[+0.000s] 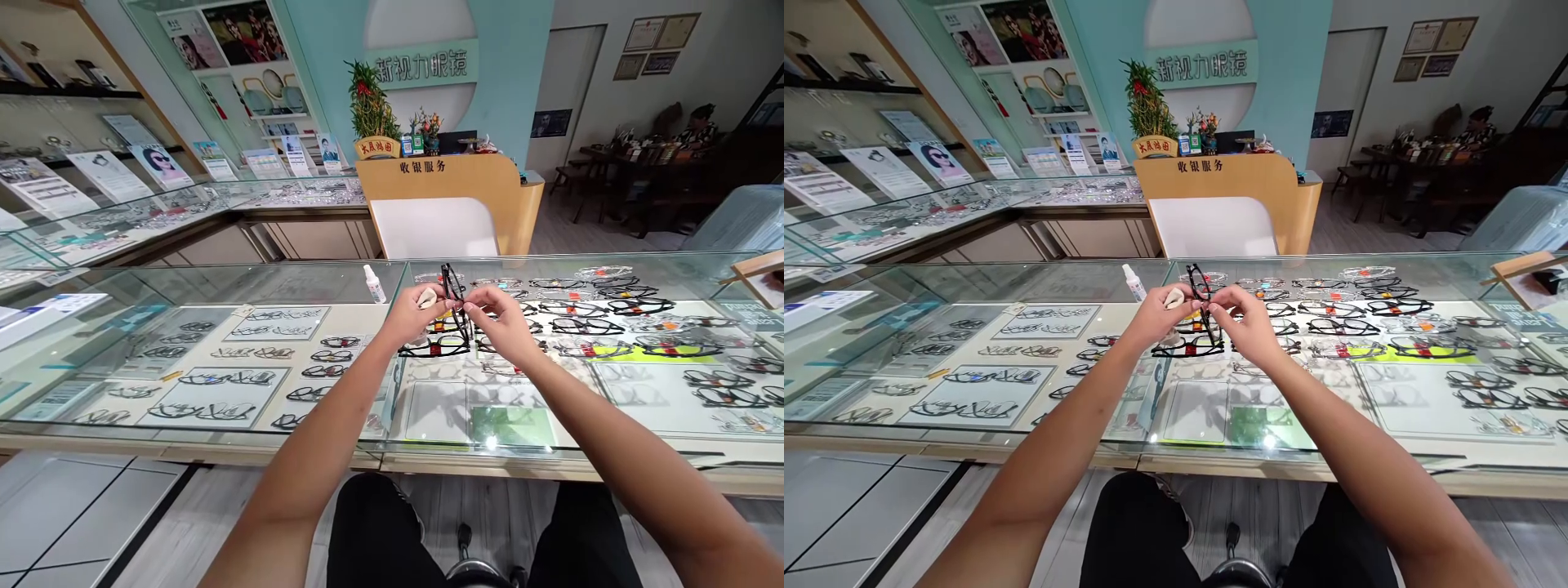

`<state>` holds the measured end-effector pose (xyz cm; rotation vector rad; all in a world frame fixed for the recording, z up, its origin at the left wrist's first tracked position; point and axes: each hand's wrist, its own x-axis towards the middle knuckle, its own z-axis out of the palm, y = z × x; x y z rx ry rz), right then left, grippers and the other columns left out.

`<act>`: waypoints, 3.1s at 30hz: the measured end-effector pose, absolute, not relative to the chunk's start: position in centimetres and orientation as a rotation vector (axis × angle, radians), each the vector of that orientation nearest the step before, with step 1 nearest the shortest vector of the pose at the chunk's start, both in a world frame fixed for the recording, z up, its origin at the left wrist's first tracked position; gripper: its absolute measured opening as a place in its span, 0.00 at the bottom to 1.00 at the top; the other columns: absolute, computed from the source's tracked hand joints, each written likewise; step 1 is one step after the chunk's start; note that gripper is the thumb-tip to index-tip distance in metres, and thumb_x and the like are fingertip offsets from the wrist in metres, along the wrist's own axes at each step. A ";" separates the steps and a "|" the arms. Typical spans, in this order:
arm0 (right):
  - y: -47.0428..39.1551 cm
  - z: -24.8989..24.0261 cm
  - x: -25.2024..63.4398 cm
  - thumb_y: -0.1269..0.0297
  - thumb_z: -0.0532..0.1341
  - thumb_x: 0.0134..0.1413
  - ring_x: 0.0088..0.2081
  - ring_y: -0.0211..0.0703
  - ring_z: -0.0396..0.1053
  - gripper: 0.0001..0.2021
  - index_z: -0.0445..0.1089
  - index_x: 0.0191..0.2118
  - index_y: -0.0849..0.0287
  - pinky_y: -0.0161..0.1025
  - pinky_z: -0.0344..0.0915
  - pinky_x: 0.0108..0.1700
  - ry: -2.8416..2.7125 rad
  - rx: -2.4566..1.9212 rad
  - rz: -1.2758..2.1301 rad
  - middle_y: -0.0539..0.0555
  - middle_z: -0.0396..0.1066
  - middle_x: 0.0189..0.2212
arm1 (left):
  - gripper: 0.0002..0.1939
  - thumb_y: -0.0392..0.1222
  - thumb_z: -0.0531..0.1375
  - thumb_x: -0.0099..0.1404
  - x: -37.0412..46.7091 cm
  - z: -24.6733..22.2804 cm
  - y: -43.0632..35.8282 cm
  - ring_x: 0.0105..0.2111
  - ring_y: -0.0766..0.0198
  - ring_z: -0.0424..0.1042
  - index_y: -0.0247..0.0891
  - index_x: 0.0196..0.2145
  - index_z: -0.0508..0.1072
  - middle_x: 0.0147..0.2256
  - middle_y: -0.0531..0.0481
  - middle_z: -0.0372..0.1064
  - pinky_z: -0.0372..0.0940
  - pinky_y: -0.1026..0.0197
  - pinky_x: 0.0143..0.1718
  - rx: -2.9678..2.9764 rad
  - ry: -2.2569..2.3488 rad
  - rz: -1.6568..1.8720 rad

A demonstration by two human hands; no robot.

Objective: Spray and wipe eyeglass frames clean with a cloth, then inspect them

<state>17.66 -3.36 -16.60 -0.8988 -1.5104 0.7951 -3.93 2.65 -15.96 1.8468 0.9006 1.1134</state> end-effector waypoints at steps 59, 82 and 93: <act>-1.8 -13.2 23.1 0.42 0.78 0.49 0.68 0.58 0.75 0.22 0.74 0.37 0.50 0.57 0.74 0.69 -1.031 -0.563 1.400 0.54 0.81 0.64 | 0.29 0.68 0.55 0.80 1.8 -15.7 1.1 0.46 0.51 0.79 0.44 0.50 0.86 0.44 0.40 0.82 0.66 0.55 0.47 2.584 1.034 1.332; -2.0 -12.0 26.9 0.40 0.77 0.55 0.70 0.61 0.74 0.21 0.75 0.40 0.48 0.60 0.77 0.66 -0.996 -0.518 1.214 0.52 0.84 0.56 | 0.25 0.54 0.70 0.68 3.7 -17.6 -0.2 0.55 0.52 0.79 0.45 0.59 0.74 0.51 0.44 0.79 0.72 0.54 0.54 1.778 0.829 0.855; -1.9 -12.1 27.1 0.46 0.78 0.53 0.69 0.59 0.75 0.16 0.77 0.38 0.47 0.60 0.73 0.72 -0.956 -0.543 1.220 0.50 0.86 0.51 | 0.29 0.37 0.68 0.67 -7.9 -18.8 9.9 0.69 0.38 0.63 0.35 0.63 0.67 0.66 0.28 0.66 0.55 0.37 0.73 1.548 2.006 1.892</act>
